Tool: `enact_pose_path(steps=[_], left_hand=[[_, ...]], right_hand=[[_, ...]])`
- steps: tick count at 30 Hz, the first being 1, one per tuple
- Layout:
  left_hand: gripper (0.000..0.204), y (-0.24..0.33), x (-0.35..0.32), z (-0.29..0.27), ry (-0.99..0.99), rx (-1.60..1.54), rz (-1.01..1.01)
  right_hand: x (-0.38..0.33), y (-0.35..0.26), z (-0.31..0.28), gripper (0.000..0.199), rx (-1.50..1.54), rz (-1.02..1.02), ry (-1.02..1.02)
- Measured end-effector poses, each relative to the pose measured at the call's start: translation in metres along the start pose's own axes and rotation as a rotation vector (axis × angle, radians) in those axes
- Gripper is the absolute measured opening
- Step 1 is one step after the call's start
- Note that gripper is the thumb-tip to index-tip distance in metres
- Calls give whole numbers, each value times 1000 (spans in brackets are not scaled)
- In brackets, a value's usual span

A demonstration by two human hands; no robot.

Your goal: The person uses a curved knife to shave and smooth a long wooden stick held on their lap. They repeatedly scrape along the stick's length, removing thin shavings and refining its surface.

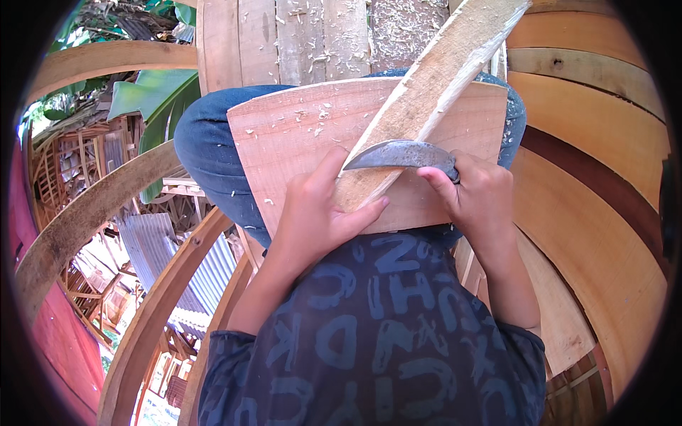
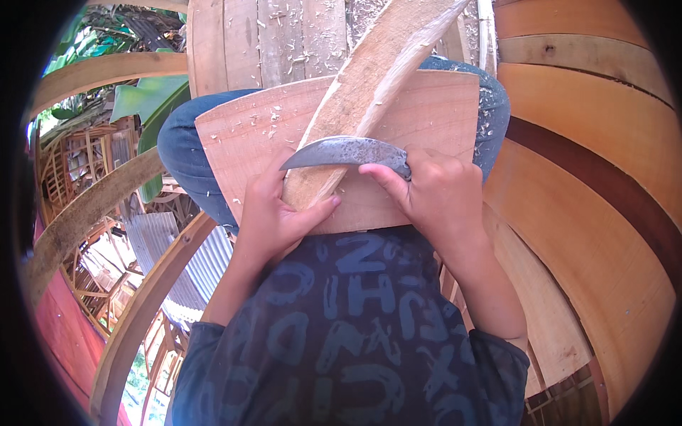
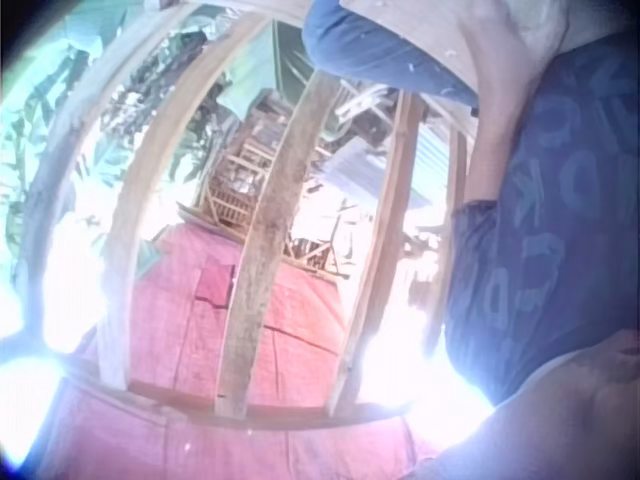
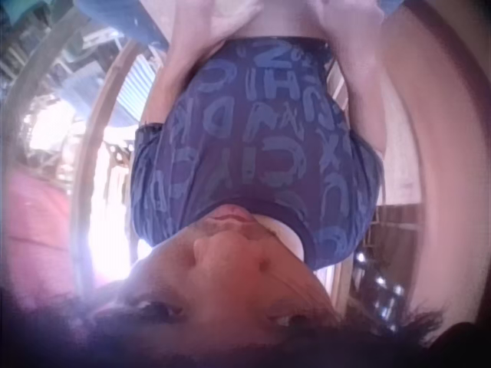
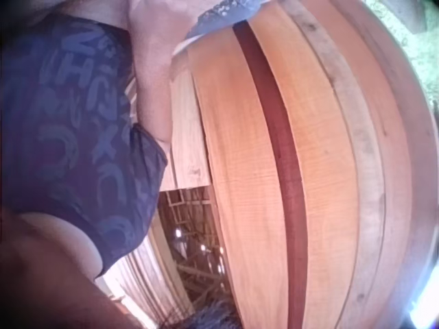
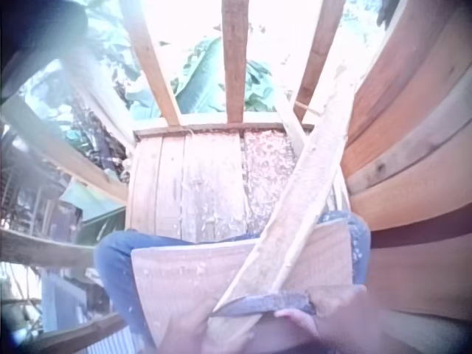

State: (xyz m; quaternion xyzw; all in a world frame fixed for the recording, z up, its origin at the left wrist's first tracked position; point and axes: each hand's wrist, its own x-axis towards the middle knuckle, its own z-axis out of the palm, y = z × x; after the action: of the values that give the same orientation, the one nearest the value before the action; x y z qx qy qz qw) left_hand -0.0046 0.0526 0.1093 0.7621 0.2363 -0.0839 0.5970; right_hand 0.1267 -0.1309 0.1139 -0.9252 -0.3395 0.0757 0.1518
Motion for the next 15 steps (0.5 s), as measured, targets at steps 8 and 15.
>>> enact_pose_path(steps=[8,15], left_hand=[[50,-2,2,3,50,-30,66],[51,-1,4,2,42,-9,46]], right_hand=[[16,13,-13,63,206,206,-9],[18,20,5,58,121,57,-24]])
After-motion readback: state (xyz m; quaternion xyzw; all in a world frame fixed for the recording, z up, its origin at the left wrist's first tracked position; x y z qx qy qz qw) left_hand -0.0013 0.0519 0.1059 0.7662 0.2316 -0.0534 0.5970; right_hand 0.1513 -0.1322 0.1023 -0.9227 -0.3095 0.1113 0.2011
